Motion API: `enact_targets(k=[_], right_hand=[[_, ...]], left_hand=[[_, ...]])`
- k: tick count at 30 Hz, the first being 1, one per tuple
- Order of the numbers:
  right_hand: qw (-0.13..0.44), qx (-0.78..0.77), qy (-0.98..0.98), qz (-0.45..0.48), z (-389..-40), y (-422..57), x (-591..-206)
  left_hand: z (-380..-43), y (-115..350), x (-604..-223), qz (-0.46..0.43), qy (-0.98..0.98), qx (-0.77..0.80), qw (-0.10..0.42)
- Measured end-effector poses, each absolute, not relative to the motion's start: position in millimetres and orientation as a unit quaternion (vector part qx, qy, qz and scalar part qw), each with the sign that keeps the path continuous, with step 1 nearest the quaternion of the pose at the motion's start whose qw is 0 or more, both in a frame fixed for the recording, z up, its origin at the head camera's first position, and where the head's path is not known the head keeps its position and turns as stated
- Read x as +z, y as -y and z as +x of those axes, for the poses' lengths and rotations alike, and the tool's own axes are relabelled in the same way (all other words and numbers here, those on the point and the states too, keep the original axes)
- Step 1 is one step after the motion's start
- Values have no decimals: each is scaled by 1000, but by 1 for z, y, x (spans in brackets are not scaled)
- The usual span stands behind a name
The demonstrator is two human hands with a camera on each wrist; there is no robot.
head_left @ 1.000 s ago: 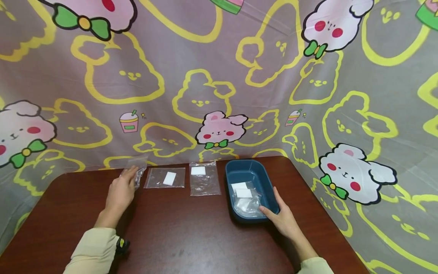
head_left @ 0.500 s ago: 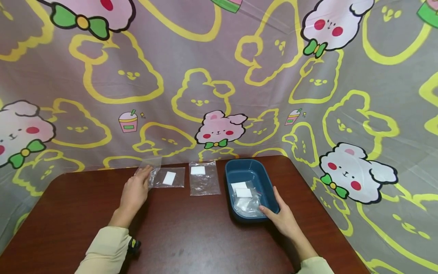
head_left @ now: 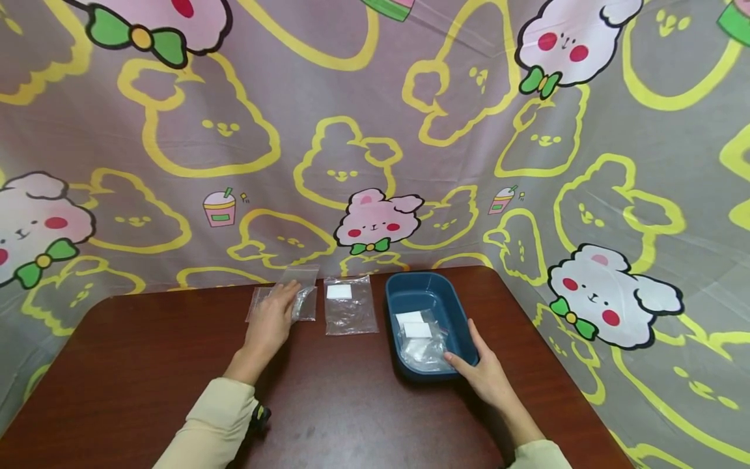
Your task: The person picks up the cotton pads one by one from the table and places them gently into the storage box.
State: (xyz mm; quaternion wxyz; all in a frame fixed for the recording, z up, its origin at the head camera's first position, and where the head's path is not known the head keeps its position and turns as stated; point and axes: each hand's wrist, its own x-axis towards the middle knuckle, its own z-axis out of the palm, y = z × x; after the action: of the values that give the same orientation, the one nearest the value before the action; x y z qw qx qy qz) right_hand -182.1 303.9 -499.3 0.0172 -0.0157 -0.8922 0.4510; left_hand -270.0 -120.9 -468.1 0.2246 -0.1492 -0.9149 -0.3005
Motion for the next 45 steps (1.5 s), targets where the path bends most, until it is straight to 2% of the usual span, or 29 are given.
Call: enact_targets(k=[15,28,38,45], right_hand=[[32,449,893,-13,-180,-302,-498],[13,451,892,-25,-182,-304,-499],[18,458,889,-16,-181,-303,-499],[19,454,891,-15,-181,-303,-499]], left_hand=[[-271,43,-459,-229,906,-281,220],[-266,-25,-445,-285,909,-250,172],[-260,-61,-438,-304,919,-203,146],[-256,-77,-440,-314,926,-141,154]])
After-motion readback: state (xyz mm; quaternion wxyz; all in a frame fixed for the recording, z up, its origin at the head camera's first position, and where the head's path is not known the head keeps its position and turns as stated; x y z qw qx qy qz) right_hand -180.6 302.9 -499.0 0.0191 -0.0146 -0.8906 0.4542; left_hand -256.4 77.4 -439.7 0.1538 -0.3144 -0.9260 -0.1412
